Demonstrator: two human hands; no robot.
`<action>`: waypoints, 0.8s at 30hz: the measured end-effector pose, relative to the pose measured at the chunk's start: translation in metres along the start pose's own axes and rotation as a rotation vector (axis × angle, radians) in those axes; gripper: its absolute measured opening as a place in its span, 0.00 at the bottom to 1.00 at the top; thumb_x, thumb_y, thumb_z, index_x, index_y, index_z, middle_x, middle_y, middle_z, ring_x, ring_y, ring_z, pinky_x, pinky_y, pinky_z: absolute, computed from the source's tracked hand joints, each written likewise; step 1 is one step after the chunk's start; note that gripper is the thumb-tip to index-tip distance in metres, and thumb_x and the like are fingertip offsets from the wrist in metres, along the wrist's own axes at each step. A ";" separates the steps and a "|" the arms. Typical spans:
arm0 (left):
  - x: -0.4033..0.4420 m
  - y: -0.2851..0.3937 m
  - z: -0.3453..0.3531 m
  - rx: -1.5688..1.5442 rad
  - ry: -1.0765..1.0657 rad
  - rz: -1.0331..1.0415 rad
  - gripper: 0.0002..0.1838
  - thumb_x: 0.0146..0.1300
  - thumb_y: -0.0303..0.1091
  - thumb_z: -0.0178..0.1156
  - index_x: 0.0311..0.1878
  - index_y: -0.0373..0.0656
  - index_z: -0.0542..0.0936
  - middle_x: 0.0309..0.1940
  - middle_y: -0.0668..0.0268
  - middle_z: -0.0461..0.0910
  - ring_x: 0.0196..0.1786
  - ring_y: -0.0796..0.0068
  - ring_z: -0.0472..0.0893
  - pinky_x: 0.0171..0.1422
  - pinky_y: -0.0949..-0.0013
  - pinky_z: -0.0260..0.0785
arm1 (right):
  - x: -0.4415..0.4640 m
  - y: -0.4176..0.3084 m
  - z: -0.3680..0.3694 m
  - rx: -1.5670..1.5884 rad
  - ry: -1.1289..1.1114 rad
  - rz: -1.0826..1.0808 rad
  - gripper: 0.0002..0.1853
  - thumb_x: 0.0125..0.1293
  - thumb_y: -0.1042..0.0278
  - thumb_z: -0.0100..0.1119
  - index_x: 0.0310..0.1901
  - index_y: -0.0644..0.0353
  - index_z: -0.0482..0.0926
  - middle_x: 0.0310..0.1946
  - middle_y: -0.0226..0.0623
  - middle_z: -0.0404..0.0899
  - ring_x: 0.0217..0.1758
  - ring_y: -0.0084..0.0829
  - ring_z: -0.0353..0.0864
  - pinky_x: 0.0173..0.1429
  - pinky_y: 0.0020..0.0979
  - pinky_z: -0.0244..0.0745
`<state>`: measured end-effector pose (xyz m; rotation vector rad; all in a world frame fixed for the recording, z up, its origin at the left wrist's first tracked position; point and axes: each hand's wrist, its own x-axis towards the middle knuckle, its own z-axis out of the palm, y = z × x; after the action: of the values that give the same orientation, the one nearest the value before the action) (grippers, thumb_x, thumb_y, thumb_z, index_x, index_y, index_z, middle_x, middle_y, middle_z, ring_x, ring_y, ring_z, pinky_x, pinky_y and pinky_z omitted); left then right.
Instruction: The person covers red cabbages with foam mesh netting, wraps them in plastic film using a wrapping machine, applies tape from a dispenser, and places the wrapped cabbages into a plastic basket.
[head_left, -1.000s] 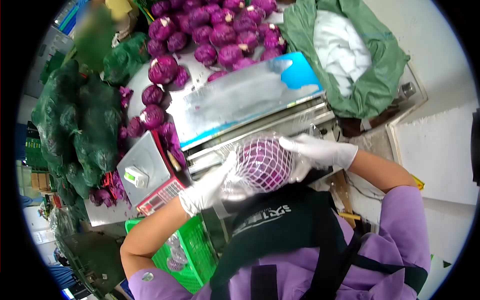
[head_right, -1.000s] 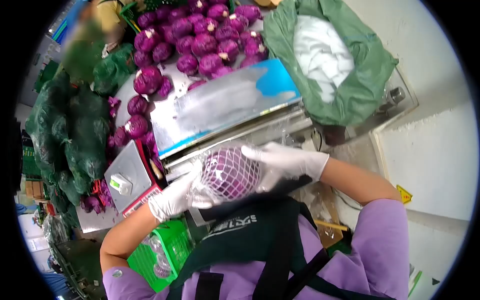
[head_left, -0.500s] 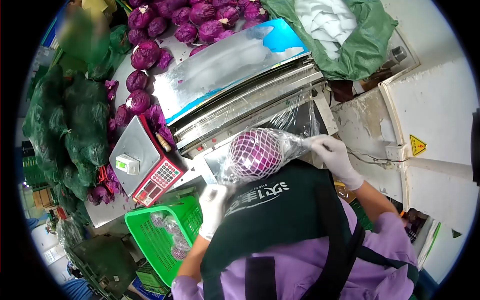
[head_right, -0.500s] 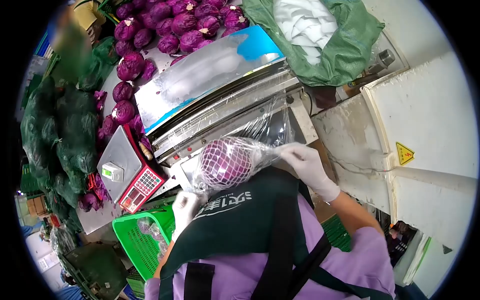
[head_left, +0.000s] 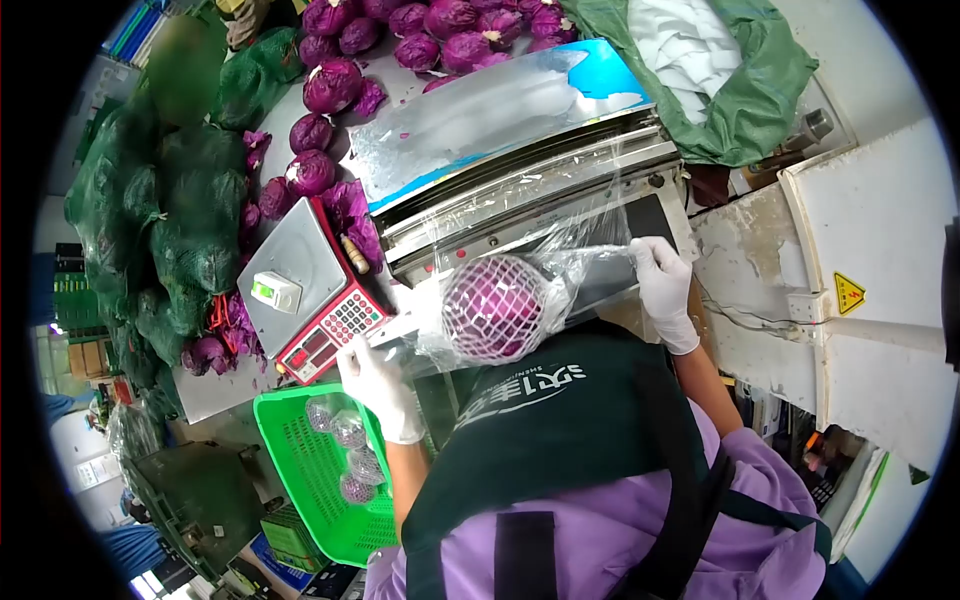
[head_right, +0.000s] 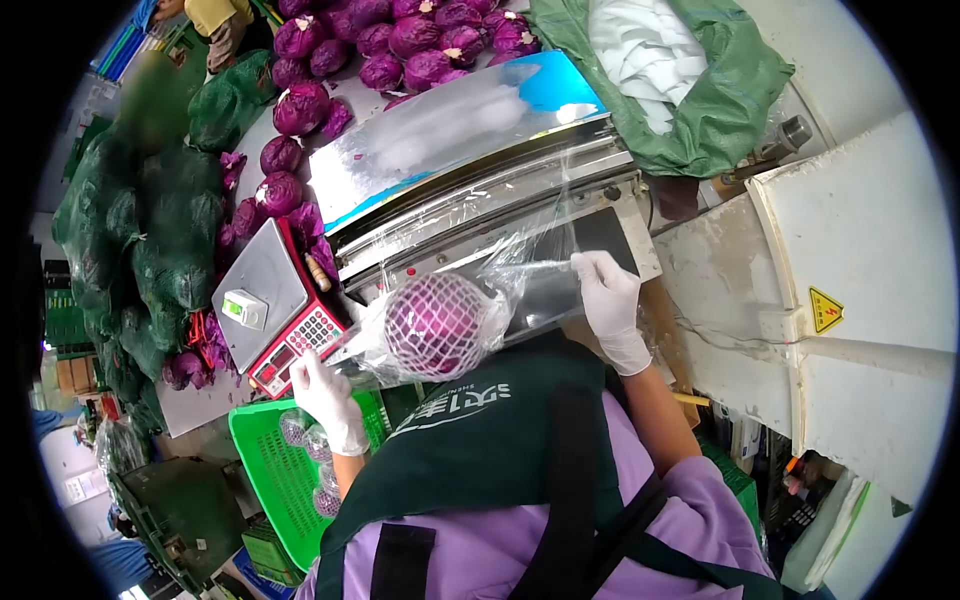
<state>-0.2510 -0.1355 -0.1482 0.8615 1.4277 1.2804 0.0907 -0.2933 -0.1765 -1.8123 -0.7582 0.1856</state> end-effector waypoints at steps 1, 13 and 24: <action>0.009 -0.012 -0.018 0.037 0.013 -0.018 0.08 0.72 0.34 0.58 0.35 0.43 0.75 0.22 0.75 0.70 0.21 0.87 0.67 0.21 0.79 0.56 | -0.005 0.006 0.002 -0.035 -0.070 0.052 0.08 0.70 0.70 0.63 0.35 0.66 0.81 0.23 0.20 0.74 0.26 0.11 0.67 0.29 0.20 0.64; 0.075 -0.157 0.013 0.488 -0.035 0.145 0.13 0.70 0.35 0.59 0.32 0.35 0.78 0.25 0.63 0.76 0.31 0.74 0.73 0.40 0.65 0.68 | 0.004 0.005 0.134 -0.646 -0.325 -0.414 0.13 0.67 0.52 0.59 0.29 0.49 0.75 0.21 0.34 0.80 0.21 0.41 0.81 0.23 0.39 0.72; 0.080 -0.101 0.031 -0.134 -0.407 -0.307 0.10 0.71 0.35 0.56 0.41 0.37 0.79 0.29 0.67 0.79 0.34 0.78 0.78 0.44 0.74 0.74 | -0.051 -0.045 0.199 0.085 -0.641 -0.583 0.06 0.63 0.69 0.61 0.42 0.55 0.80 0.35 0.39 0.84 0.36 0.42 0.85 0.39 0.37 0.81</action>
<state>-0.2303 -0.0705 -0.2623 0.7288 1.0868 0.8968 -0.0618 -0.1563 -0.2238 -1.3751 -1.6660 0.4103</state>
